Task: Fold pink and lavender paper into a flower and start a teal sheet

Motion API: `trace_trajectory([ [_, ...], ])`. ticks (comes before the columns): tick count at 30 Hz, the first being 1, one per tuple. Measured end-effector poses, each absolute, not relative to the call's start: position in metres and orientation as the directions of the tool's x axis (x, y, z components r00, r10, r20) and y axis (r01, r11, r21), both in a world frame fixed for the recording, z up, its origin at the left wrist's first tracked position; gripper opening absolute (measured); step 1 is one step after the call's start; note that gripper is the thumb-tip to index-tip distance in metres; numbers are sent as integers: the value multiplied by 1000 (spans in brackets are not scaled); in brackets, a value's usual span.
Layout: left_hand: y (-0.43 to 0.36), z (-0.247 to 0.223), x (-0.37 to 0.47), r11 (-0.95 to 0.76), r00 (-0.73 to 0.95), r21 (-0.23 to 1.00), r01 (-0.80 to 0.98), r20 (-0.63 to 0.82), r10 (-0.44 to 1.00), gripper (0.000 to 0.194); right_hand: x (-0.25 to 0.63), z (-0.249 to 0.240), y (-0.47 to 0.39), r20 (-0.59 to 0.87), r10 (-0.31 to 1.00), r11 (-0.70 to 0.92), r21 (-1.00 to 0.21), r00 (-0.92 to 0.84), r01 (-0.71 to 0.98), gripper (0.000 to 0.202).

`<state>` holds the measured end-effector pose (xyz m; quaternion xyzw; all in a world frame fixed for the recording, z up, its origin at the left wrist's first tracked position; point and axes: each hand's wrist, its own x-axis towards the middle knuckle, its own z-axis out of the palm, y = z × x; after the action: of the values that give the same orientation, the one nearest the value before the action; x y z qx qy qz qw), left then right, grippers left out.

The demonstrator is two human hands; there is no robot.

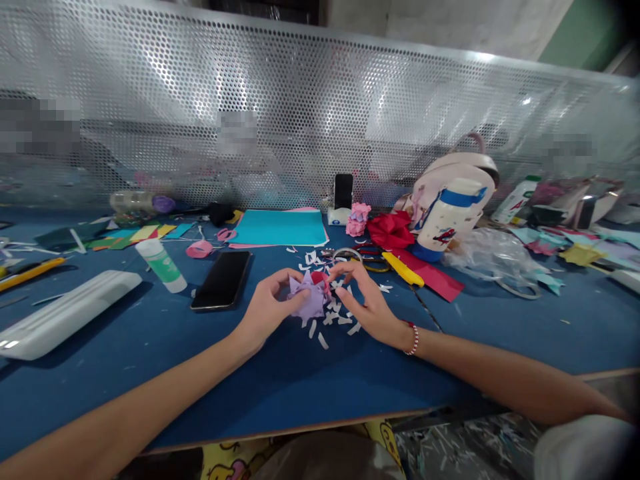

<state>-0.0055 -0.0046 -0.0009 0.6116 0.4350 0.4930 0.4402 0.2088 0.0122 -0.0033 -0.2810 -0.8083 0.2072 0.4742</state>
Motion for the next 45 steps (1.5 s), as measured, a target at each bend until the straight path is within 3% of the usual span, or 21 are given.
trace_trajectory([
  [12,-6,5,-5,-389,191,894,224,351,917,25,209,-1,12,634,626,777,-561,-454,286,28],
  [17,-15,9,-2,-563,285,748,350,488,825,22,208,2,9,634,606,793,-533,-480,296,24],
  [23,-23,8,1,-645,303,602,471,576,759,26,206,0,8,662,561,826,-483,-496,289,16],
  [29,-12,20,-10,-677,344,591,438,586,734,54,217,19,22,702,576,817,-489,-420,305,14],
  [31,0,25,-18,-659,327,589,467,577,748,52,224,30,31,721,576,818,-499,-386,287,13],
  [33,15,27,-26,-604,319,633,484,515,796,49,232,40,40,737,576,817,-500,-353,288,11],
  [35,31,24,-31,-503,353,690,520,362,863,44,240,46,47,747,571,819,-493,-340,294,10],
  [39,55,15,-33,-448,448,705,549,205,870,56,248,46,55,632,679,731,-633,-375,257,10],
  [45,68,19,-26,-528,580,670,522,174,795,48,244,39,60,234,839,350,-923,-492,158,19],
])
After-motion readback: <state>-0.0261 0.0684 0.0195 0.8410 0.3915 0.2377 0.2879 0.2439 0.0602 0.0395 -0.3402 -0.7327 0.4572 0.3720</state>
